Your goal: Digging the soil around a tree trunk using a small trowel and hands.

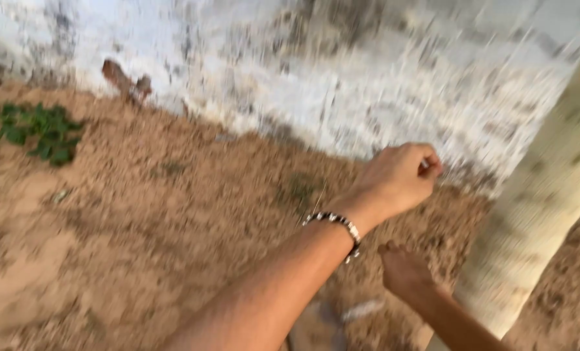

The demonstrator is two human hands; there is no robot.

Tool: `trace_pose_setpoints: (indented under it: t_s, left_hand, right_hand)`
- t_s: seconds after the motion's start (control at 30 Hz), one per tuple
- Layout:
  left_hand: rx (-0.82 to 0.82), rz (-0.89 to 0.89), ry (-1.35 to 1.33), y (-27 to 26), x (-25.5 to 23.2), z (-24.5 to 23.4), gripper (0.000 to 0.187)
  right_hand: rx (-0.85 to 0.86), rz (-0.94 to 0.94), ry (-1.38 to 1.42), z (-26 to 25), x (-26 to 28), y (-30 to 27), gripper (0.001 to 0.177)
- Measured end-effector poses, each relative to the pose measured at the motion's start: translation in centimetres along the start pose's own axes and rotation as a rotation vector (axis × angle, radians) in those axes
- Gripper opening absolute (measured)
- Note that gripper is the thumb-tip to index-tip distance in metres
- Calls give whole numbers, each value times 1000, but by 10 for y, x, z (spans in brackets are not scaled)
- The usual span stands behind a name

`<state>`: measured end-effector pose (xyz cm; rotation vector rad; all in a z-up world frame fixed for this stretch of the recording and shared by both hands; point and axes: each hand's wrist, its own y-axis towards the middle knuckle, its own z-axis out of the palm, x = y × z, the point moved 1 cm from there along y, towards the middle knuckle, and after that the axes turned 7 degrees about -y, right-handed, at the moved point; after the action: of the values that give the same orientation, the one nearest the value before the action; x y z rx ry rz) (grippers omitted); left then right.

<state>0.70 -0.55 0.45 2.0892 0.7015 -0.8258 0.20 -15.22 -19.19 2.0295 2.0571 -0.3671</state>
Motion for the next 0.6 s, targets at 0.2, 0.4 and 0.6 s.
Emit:
trace_pose_setpoints:
  t_s: [0.2,0.4,0.6]
  left_hand:
    - [56,-28,-1,-32,51,30,24]
    - [162,-248,70,-70,74,31,26]
    - [206,-440,88,-103,93,15,31]
  right_hand:
    - [250,5,148,73,28,12,61]
    - [415,-5,184,113,42,8,82]
    - [233,-253,112,247,15,49,67]
